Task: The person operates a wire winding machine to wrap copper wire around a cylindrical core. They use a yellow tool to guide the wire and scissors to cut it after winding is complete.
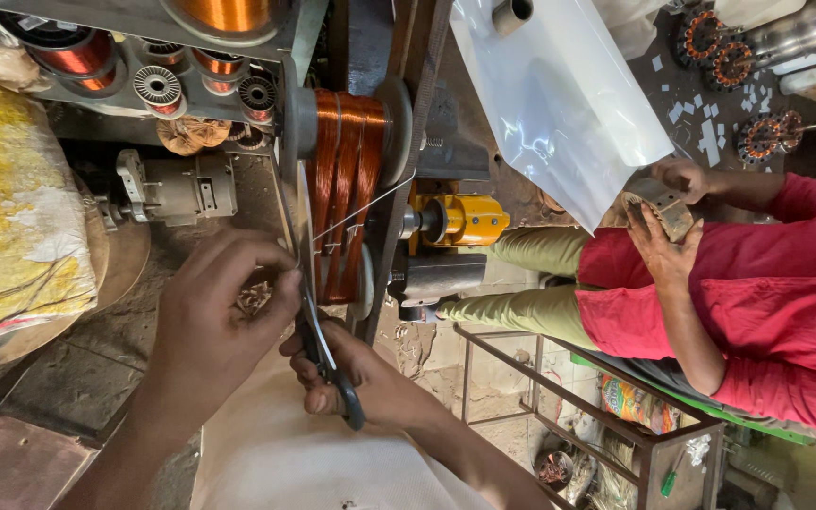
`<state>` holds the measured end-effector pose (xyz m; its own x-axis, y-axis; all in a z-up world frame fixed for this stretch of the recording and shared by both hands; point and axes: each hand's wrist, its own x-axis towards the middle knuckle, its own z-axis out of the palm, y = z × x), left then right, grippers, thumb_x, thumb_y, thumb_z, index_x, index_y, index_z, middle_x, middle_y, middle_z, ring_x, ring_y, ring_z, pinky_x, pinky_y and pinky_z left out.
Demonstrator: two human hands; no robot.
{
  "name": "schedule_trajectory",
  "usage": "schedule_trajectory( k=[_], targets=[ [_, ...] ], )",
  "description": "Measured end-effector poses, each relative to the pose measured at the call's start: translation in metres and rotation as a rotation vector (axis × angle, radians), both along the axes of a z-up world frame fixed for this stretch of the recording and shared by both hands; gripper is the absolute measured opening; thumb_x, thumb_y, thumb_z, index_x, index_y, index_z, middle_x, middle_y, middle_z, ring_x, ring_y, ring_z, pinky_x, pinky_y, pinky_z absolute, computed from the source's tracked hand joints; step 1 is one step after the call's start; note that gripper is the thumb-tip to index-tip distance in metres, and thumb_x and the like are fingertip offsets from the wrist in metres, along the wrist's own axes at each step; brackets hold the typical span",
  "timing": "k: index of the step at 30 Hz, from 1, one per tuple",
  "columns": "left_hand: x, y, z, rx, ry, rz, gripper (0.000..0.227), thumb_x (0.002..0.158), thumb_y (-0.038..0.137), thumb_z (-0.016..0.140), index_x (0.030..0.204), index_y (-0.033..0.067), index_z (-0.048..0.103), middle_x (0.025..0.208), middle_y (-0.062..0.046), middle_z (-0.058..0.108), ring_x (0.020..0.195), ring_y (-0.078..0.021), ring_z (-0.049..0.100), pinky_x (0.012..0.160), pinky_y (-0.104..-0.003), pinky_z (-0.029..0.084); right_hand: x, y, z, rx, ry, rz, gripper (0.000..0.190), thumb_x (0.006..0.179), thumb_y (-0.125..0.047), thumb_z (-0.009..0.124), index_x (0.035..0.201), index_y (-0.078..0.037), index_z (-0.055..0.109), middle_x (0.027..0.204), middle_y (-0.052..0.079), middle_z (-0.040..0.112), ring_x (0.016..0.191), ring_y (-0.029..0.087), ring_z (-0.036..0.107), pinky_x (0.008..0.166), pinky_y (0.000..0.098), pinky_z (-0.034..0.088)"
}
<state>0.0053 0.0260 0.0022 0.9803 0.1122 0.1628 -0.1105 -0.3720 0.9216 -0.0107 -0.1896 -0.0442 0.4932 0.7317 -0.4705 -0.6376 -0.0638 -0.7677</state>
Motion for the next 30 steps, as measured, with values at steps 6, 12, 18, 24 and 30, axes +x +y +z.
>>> schedule_trajectory(
  k=[6,12,18,24,30],
  targets=[
    [-0.006,-0.009,0.008,0.003,-0.022,0.142,0.015,0.096,0.01,0.07,0.106,0.0015,0.063,0.109,-0.012,0.069,0.095,-0.018,0.07,0.077,-0.031,0.059,-0.004,-0.063,-0.009,0.07,-0.136,0.35,0.092,0.081,-0.061,0.086,0.137,-0.001,0.045,0.114,0.002,0.05,0.107,0.014,0.049,0.1,0.0314,0.042],
    [0.039,-0.07,0.021,-0.321,-0.182,-0.136,0.016,0.101,0.004,0.061,0.116,0.0032,0.057,0.126,-0.014,0.07,0.109,-0.0226,0.075,0.084,-0.034,0.06,0.012,-0.205,0.012,-0.053,-0.353,0.174,0.099,0.074,-0.036,0.094,0.15,0.005,0.046,0.145,0.016,0.054,0.137,0.025,0.048,0.119,0.0403,0.035],
    [0.108,-0.201,0.009,0.301,-0.602,-0.336,0.036,0.077,0.014,0.074,0.109,0.0,0.065,0.122,-0.019,0.063,0.105,-0.0313,0.066,0.083,-0.042,0.059,0.097,-0.326,-0.051,-0.769,-1.031,-0.374,0.09,0.082,-0.03,0.081,0.152,0.002,0.035,0.144,0.017,0.047,0.135,0.029,0.043,0.116,0.0398,0.029],
    [0.199,-0.282,-0.021,0.918,-0.242,-0.529,0.05,0.07,0.038,0.083,0.105,0.0048,0.074,0.117,-0.012,0.062,0.111,-0.0323,0.056,0.081,-0.049,0.051,0.236,-0.477,-0.058,0.465,0.07,-0.678,0.103,0.091,-0.057,0.069,0.163,-0.004,0.018,0.163,0.017,0.027,0.151,0.032,0.025,0.125,0.0419,0.011],
    [0.222,-0.301,-0.045,1.491,-0.346,-0.495,0.028,0.09,0.034,0.069,0.109,0.0138,0.075,0.113,-0.007,0.064,0.116,-0.029,0.049,0.081,-0.049,0.051,0.244,-0.515,-0.07,0.669,0.32,-0.432,0.107,0.101,-0.071,0.057,0.169,-0.002,0.011,0.17,0.026,0.016,0.156,0.039,0.014,0.127,0.0466,0.003]
  ],
)
